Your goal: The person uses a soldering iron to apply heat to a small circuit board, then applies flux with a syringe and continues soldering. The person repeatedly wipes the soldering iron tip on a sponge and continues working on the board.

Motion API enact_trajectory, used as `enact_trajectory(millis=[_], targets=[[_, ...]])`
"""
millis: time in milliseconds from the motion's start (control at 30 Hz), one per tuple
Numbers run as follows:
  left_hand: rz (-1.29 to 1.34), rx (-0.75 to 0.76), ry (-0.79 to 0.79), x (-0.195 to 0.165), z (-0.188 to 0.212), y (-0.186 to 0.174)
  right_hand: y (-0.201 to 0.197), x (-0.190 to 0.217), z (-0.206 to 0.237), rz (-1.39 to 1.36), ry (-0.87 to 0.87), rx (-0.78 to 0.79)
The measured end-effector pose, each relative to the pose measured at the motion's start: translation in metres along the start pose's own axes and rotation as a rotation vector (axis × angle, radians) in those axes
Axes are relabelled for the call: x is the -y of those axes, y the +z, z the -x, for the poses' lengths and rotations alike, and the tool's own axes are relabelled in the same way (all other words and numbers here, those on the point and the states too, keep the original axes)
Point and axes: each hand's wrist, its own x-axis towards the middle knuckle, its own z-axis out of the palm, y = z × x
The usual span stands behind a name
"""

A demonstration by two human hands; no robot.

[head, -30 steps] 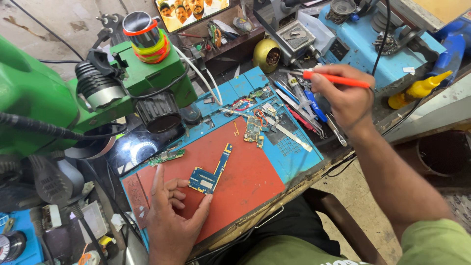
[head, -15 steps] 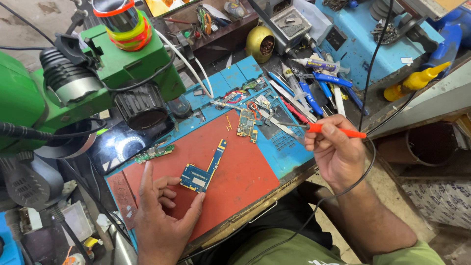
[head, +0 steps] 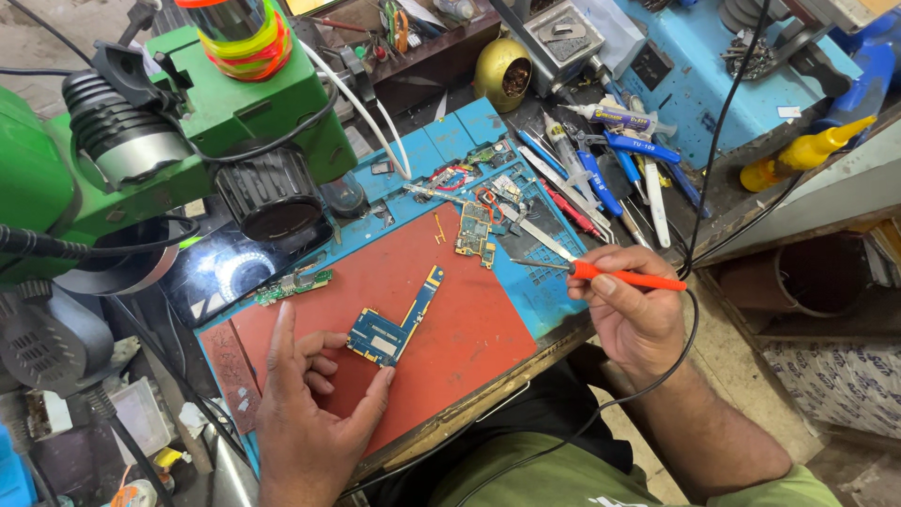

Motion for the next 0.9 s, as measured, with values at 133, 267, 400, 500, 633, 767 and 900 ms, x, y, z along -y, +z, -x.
enact_trajectory(millis=[133,267,400,500,633,767,900], targets=[[0.009,0.009,-0.003,-0.001,-0.001,0.000,-0.001,-0.004,0.001,0.002,-0.032,0.033],[0.008,0.012,-0.002,-0.001,-0.001,-0.001,-0.002,-0.004,0.002,0.003,-0.030,0.046],[0.004,0.010,0.000,-0.001,0.000,-0.001,-0.001,-0.004,0.003,0.008,-0.040,0.075],[0.000,0.014,-0.007,-0.001,-0.001,-0.001,0.000,-0.003,0.003,0.002,-0.042,0.083],[0.021,-0.002,0.014,-0.002,0.001,-0.001,0.006,0.000,0.006,-0.043,0.002,0.073],[0.031,-0.013,0.017,-0.003,0.002,-0.002,0.020,-0.001,0.004,0.001,0.036,0.173],[0.028,-0.008,0.006,-0.007,-0.002,-0.004,0.043,-0.002,0.005,0.263,0.014,0.249]])
